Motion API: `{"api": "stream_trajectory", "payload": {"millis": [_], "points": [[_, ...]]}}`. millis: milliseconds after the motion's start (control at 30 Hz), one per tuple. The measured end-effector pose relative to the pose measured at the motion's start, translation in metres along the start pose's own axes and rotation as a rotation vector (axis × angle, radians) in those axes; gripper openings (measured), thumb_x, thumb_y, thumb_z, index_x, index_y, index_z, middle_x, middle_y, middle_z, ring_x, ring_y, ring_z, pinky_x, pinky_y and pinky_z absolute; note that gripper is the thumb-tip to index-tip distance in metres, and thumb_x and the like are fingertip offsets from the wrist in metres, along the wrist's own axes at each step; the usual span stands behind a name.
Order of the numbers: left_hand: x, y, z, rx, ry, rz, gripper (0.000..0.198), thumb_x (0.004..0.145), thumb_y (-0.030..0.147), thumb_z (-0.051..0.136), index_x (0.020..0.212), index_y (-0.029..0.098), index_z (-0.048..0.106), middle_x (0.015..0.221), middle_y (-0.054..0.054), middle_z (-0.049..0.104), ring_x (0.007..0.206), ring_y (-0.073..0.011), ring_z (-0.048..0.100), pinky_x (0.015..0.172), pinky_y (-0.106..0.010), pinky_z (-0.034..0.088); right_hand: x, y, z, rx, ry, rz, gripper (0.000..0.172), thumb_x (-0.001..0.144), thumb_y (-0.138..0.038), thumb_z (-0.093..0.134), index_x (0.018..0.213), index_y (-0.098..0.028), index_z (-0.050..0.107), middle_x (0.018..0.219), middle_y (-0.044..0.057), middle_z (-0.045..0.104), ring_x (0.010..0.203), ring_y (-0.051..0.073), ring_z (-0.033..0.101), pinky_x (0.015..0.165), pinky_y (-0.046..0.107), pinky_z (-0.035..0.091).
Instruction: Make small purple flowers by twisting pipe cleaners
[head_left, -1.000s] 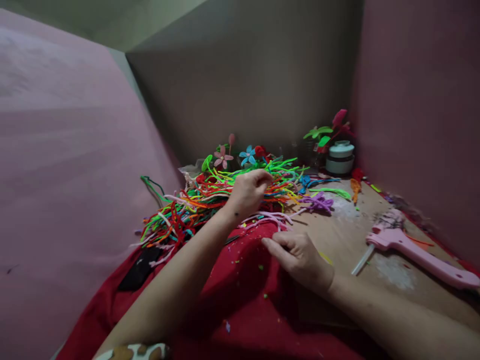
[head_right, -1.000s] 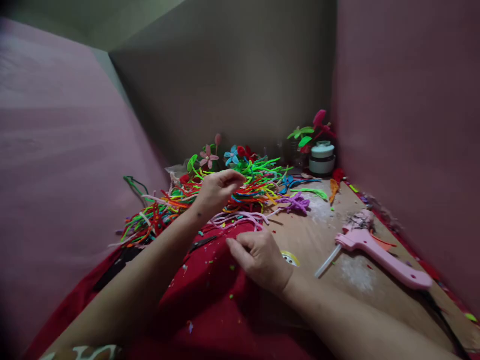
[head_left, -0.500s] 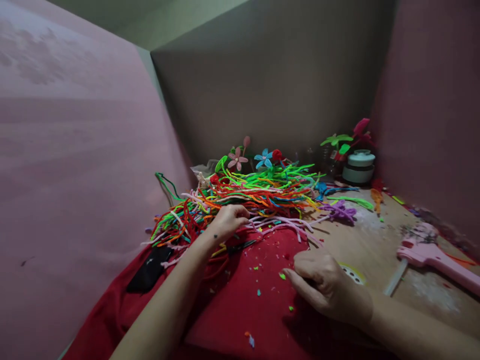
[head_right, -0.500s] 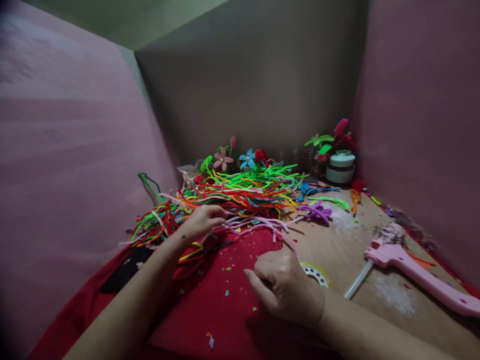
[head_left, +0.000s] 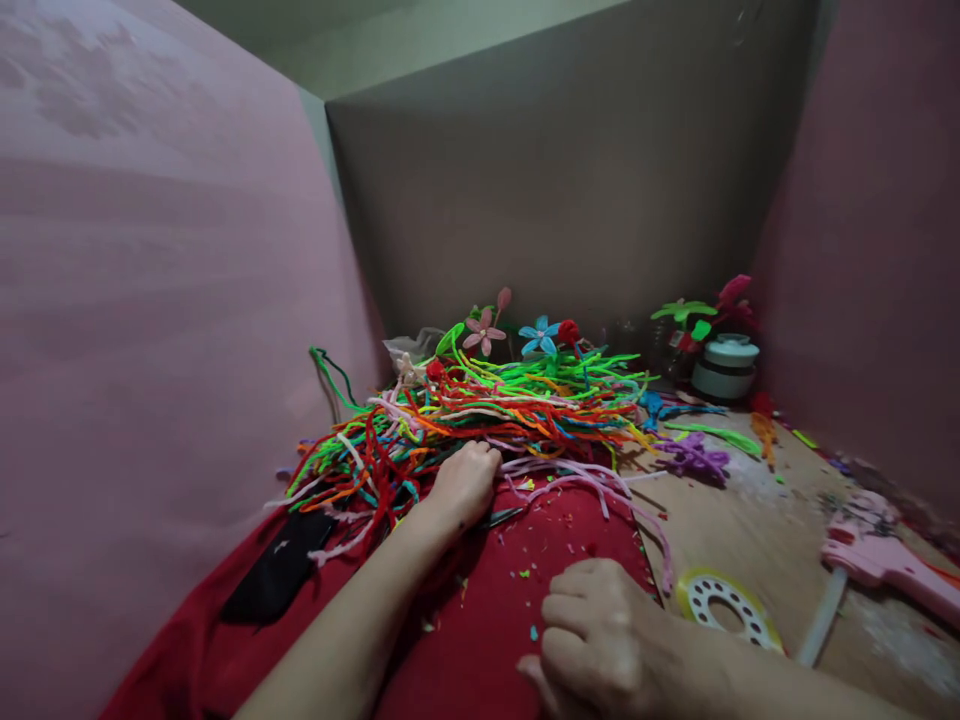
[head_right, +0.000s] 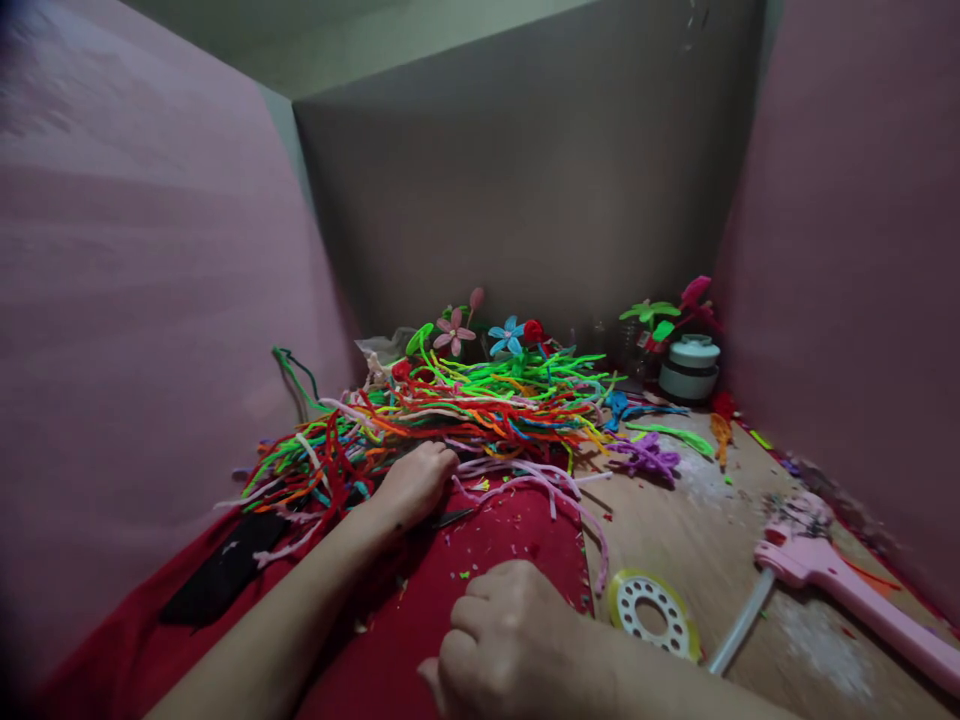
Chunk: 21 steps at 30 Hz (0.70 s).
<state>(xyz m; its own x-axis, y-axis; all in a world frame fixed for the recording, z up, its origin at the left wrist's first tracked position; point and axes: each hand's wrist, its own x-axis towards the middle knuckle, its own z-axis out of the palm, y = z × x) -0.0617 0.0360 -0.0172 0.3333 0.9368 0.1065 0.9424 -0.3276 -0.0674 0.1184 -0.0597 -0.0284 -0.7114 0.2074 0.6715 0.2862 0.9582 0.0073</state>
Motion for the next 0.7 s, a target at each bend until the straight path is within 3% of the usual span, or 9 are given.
{"api": "stream_trajectory", "payload": {"millis": [100,267,333,433,500,600,700], "points": [[0.001,-0.005,-0.004,-0.129,0.041,-0.003,0.024,0.084,0.017,0.04,0.091,0.019,0.063,0.095,-0.007,0.061,0.09,-0.018,0.055,0.077,-0.027,0.043,-0.001,0.001,0.013,-0.008,0.062,0.016,0.025,0.075,-0.013,0.051,0.051,-0.017,0.052,0.046,0.0,0.053,0.042,0.011,0.042,0.043,0.028,0.028],[0.016,-0.01,-0.023,-0.114,0.367,-0.026,0.026,0.083,0.018,0.045,0.104,0.018,0.059,0.105,-0.008,0.057,0.102,-0.0201,0.048,0.091,-0.031,0.039,-0.014,0.003,0.026,-0.014,0.097,0.006,0.027,0.075,-0.015,0.051,0.048,-0.017,0.05,0.044,-0.001,0.05,0.04,0.011,0.039,0.042,0.028,0.025],[0.027,-0.012,-0.028,-0.069,0.44,-0.039,0.034,0.081,0.018,0.049,0.114,0.018,0.054,0.11,-0.009,0.056,0.105,-0.0223,0.045,0.093,-0.036,0.038,-0.017,0.005,0.027,-0.012,0.093,0.021,0.025,0.074,-0.014,0.051,0.049,-0.017,0.05,0.045,-0.001,0.051,0.041,0.011,0.04,0.043,0.028,0.025],[0.042,-0.016,-0.022,-0.071,0.423,-0.056,0.041,0.079,0.021,0.054,0.119,0.018,0.051,0.11,-0.01,0.055,0.104,-0.0235,0.045,0.089,-0.039,0.04,-0.017,0.007,0.028,0.0,0.104,0.041,0.024,0.074,-0.013,0.05,0.05,-0.017,0.05,0.045,-0.001,0.051,0.041,0.01,0.041,0.042,0.027,0.024],[0.046,-0.018,-0.013,-0.096,0.356,-0.008,0.026,0.08,0.02,0.052,0.104,0.018,0.06,0.103,-0.009,0.057,0.098,-0.0222,0.047,0.086,-0.037,0.041,-0.018,0.009,0.031,0.017,0.142,0.026,0.027,0.075,-0.013,0.048,0.048,-0.017,0.049,0.042,-0.001,0.049,0.039,0.01,0.038,0.04,0.027,0.022],[0.041,-0.023,0.003,-0.148,0.293,0.096,0.019,0.08,0.013,0.048,0.085,0.018,0.065,0.094,-0.007,0.059,0.091,-0.0194,0.048,0.082,-0.033,0.041,-0.019,0.01,0.038,0.043,0.224,-0.022,0.033,0.077,-0.014,0.045,0.044,-0.017,0.045,0.038,-0.002,0.045,0.036,0.009,0.033,0.038,0.026,0.019],[0.033,-0.027,0.012,-0.193,0.254,0.133,0.02,0.079,0.011,0.048,0.084,0.018,0.065,0.092,-0.006,0.059,0.088,-0.0186,0.047,0.079,-0.032,0.041,-0.02,0.01,0.041,0.065,0.24,-0.032,0.035,0.077,-0.015,0.044,0.042,-0.017,0.043,0.037,-0.002,0.043,0.035,0.008,0.031,0.038,0.026,0.018]]}}
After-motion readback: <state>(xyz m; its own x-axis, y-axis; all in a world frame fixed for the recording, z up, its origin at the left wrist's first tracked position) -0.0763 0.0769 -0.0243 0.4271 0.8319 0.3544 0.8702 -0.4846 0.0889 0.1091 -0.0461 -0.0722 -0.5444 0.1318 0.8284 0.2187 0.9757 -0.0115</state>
